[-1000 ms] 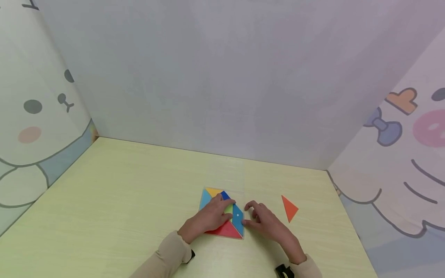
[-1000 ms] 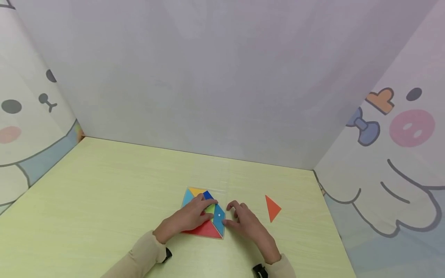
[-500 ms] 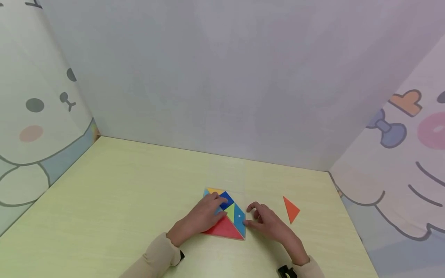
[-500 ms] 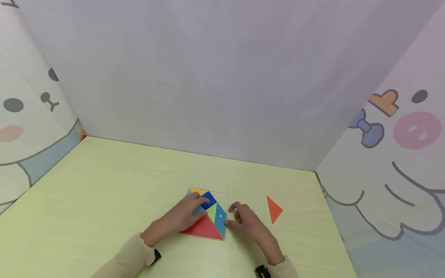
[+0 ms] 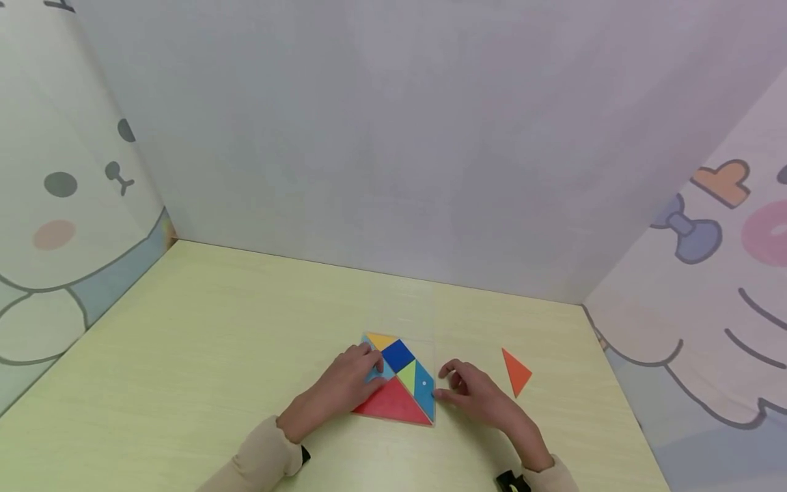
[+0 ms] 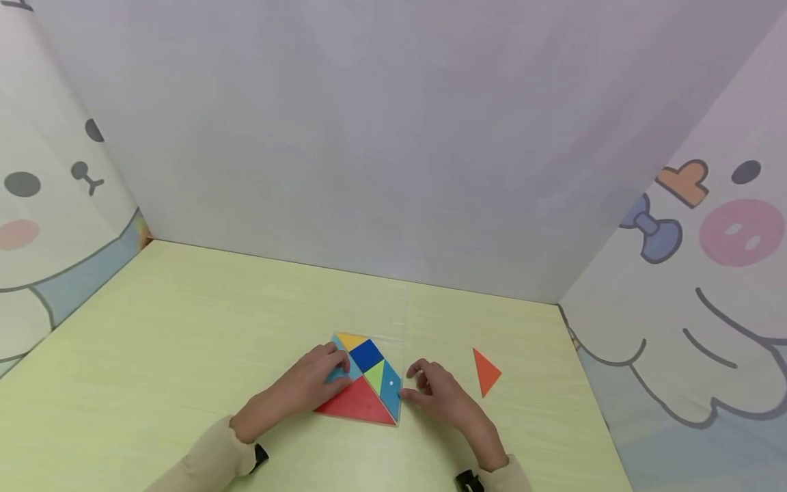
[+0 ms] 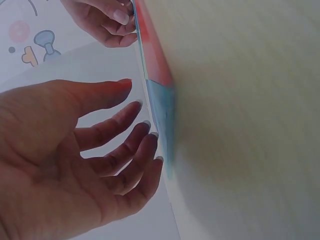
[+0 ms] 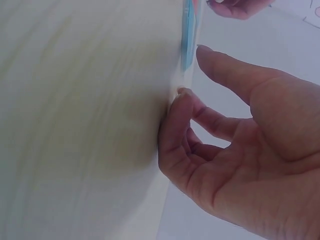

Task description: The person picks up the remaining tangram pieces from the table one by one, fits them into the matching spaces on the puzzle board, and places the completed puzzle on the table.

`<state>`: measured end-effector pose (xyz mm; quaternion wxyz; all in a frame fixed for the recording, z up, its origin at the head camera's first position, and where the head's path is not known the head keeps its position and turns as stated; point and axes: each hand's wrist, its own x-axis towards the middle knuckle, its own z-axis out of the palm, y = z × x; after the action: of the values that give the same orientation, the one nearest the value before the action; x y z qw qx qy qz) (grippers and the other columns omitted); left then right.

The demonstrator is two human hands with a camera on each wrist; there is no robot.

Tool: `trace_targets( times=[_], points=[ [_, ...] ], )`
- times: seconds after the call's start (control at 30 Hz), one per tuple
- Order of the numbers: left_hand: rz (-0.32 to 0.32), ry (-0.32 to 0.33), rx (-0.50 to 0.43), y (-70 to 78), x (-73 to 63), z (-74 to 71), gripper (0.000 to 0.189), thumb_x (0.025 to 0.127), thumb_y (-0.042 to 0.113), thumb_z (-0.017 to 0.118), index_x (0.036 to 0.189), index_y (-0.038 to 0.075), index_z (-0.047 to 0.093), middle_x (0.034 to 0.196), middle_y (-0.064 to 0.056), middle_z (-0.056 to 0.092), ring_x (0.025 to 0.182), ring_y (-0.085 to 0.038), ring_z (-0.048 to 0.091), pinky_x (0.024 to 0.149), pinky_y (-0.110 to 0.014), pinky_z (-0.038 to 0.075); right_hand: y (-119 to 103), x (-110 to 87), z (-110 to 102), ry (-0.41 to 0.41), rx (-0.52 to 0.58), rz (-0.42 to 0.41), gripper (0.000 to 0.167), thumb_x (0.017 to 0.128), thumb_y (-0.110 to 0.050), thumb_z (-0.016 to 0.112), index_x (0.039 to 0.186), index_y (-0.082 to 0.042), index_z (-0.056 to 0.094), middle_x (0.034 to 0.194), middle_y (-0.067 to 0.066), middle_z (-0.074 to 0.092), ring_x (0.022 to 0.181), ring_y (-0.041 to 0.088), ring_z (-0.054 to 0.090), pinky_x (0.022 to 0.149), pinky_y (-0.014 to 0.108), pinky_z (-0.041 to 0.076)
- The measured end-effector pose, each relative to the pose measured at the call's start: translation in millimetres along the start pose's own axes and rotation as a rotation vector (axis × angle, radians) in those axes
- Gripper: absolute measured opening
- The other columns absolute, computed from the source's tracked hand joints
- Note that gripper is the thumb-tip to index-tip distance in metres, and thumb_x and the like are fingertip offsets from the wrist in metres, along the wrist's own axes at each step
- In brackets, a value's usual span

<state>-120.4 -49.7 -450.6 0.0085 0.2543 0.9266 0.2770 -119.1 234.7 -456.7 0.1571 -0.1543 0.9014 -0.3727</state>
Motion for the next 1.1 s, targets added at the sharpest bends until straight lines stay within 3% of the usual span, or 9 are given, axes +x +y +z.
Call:
trace_targets(
  times=[0.13, 0.4, 0.6, 0.83, 1.1],
  points=[
    [-0.016, -0.013, -0.007, -4.1, -4.5, -3.7, 0.02, 0.088, 0.015, 0.082, 0.091, 0.011, 0.063, 0.085, 0.0, 0.051, 0.082, -0.014, 0.05, 0.066, -0.029, 0.043, 1, -1.1, -1, 0.005, -0.01, -0.009, 0.029, 0.095, -0.024, 0.075, 0.112, -0.006, 0.06, 0.09, 0.002, 0.054, 0.08, 0.019, 0.051, 0.067, 0.024, 0.043],
    [-0.06, -0.121, -0.073, -10.0, -9.9, -10.5, 0.026, 0.088, 0.018, 0.083, 0.093, 0.011, 0.058, 0.085, -0.002, 0.05, 0.082, -0.015, 0.048, 0.069, -0.032, 0.04, 3, -3.5, -2, 0.007, 0.004, 0.005, 0.029, 0.095, -0.025, 0.076, 0.112, -0.007, 0.061, 0.089, 0.003, 0.055, 0.082, 0.02, 0.052, 0.067, 0.024, 0.044],
    [-0.062, -0.151, -0.082, -14.7, -11.1, -10.0, 0.029, 0.088, 0.021, 0.083, 0.093, 0.013, 0.055, 0.085, 0.0, 0.047, 0.084, -0.015, 0.047, 0.07, -0.035, 0.037, 3, -3.8, -4, 0.005, -0.013, -0.036, 0.027, 0.097, -0.025, 0.074, 0.112, -0.006, 0.062, 0.091, 0.001, 0.056, 0.082, 0.018, 0.053, 0.068, 0.024, 0.047],
    [-0.071, -0.192, -0.08, -15.3, -10.3, -8.9, 0.029, 0.091, 0.023, 0.08, 0.095, 0.014, 0.052, 0.091, 0.001, 0.046, 0.088, -0.017, 0.045, 0.072, -0.038, 0.035, 6, -5.9, -14, 0.079, -0.029, -0.05, 0.025, 0.097, -0.025, 0.074, 0.111, -0.006, 0.065, 0.094, 0.0, 0.061, 0.082, 0.015, 0.059, 0.07, 0.025, 0.053],
    [-0.053, -0.22, -0.001, -13.8, -12.1, -9.6, 0.029, 0.095, 0.027, 0.075, 0.099, 0.014, 0.049, 0.095, 0.001, 0.044, 0.09, -0.019, 0.043, 0.071, -0.04, 0.033, 17, -4.3, -29, 0.16, -0.054, -0.028, 0.022, 0.098, -0.021, 0.072, 0.11, -0.004, 0.065, 0.097, 0.001, 0.06, 0.09, 0.017, 0.06, 0.078, 0.029, 0.054]
  ],
)
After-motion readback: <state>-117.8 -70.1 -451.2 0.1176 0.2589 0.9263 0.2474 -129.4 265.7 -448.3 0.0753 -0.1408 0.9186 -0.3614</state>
